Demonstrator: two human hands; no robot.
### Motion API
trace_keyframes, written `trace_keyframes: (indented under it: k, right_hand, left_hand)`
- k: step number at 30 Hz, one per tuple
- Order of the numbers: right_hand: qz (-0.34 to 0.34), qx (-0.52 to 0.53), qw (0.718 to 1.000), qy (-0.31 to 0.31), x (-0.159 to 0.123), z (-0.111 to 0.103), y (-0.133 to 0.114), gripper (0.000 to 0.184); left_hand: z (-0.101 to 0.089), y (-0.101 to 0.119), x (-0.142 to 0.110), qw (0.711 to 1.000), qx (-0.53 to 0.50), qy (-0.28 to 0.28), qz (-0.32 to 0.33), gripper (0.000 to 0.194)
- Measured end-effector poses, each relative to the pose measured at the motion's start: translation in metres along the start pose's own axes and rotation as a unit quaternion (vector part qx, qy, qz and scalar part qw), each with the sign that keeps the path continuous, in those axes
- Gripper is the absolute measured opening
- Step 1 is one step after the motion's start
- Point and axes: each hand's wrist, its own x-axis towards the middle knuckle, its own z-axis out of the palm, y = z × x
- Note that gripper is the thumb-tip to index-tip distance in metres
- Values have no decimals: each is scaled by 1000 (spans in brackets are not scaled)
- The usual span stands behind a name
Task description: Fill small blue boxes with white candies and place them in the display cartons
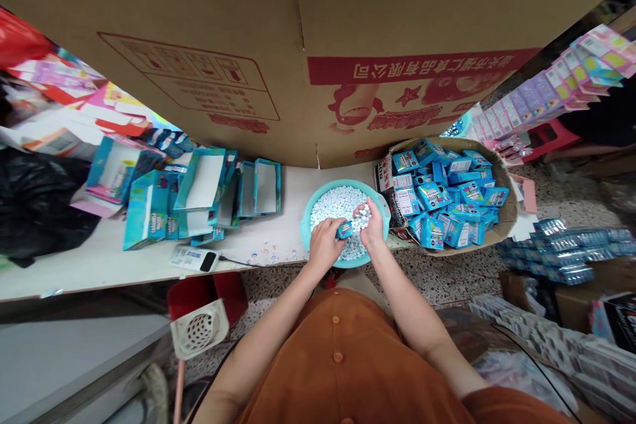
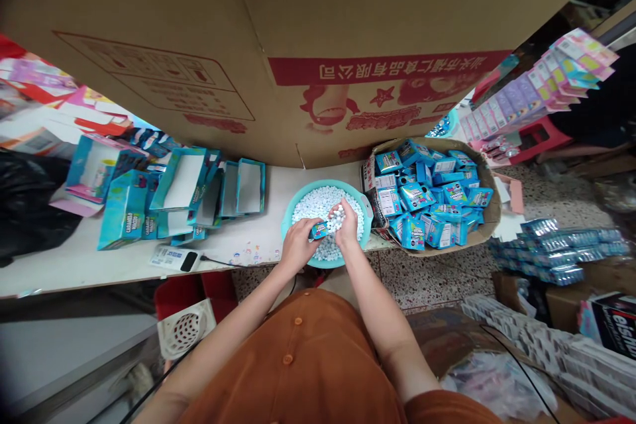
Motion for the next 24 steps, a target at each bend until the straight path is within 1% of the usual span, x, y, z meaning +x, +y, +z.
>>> trace_keyframes:
  k: [2,4,8,13,14,18,19,20,24]
  right_hand:
    - [-5,-5,1000,-2,1,-1,0,28]
    - [-16,-29,999,-4,2,-2,0,27]
    - [-32,-56,998,-9,2,-3,-2,26]
    - [-44,-51,998,-6,1,-3,-5,22]
    - [-45,-54,998,-4,1,-3,-5,22]
    - [-54,-69,996,-1,1,-1,-7,24]
    - [-57,-69,996,0,2,-1,-7,25]
    - [-54,-67,996,1,2,1,-8,25]
    - [-19,-57,998,-12,3,7,-13,24]
  left_hand:
    - [2,-2,2,999,-40,0,-22,44]
    - [4,-3,3,998,-58,5,-32,46]
    - [7,-2,5,999,-39,8,-4,45]
    - [10,1,7,995,-79,-4,-57,45]
    - [9,2,7,996,-76,-3,-54,45]
    - [5,3,7,1000,-26,-9,12,45]
    - [4,3,8,999,-26,-11,17,44]
    - [4,2,9,999,-35,-13,8,43]
    - [10,-2,10,992,-105,-2,-76,45]
